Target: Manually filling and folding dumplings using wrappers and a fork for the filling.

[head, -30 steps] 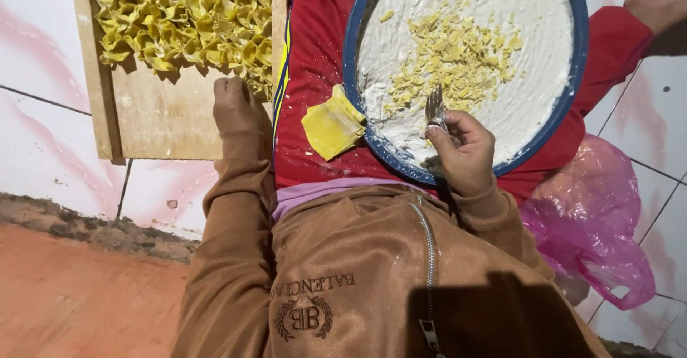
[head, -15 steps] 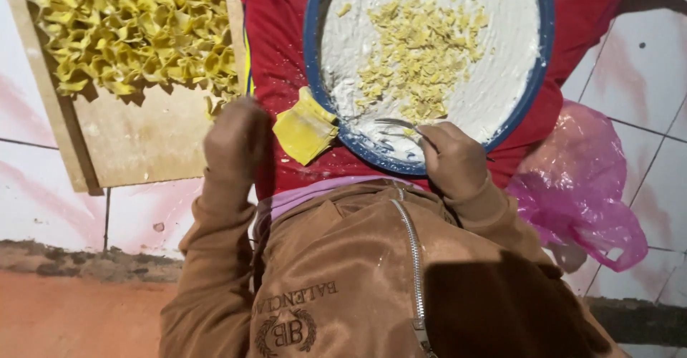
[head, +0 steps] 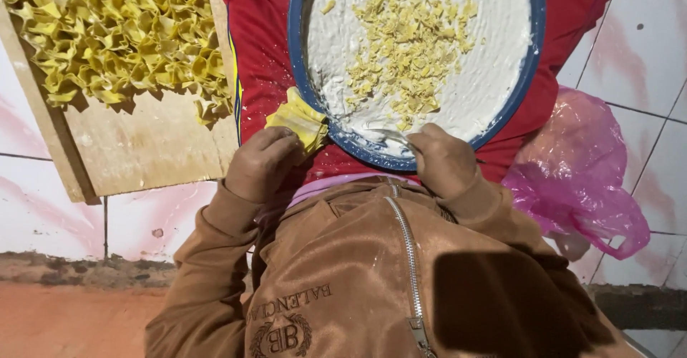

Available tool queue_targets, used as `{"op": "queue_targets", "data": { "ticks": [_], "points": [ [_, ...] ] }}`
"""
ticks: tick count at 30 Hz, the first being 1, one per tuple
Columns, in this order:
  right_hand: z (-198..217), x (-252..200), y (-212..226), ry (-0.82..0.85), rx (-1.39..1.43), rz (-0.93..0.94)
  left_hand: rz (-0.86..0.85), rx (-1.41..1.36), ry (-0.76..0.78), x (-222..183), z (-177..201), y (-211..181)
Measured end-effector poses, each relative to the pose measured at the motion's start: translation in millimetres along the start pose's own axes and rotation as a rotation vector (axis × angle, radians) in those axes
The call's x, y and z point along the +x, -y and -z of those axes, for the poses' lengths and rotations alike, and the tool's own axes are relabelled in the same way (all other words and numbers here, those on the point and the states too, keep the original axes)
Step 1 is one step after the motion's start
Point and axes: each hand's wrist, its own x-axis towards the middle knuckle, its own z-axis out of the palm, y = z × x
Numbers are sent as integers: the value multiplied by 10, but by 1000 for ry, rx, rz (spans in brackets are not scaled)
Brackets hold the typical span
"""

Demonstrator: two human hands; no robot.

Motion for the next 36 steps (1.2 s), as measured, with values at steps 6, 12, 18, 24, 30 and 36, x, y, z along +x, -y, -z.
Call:
{"op": "queue_targets", "data": {
  "ticks": [6, 12, 18, 24, 30, 36],
  "points": [
    [-10, -22, 40, 113, -6, -101, 117, -94, 81, 65, 99, -25],
    [-387, 105, -196, 231, 283, -121, -3, 27, 129, 175, 147, -130],
    [-162, 236, -60, 176, 640, -117, 40, 72, 100, 90, 94, -51],
    [48, 236, 166, 42, 812, -112, 322, -575, -137, 357, 298, -208],
    [240, 259, 459, -141, 958, -72, 1083, -1491, -587, 527, -201, -354],
    [232, 388, 680, -329, 920, 96, 1285, -1758, -524, 612, -447, -520]
  ]
}}
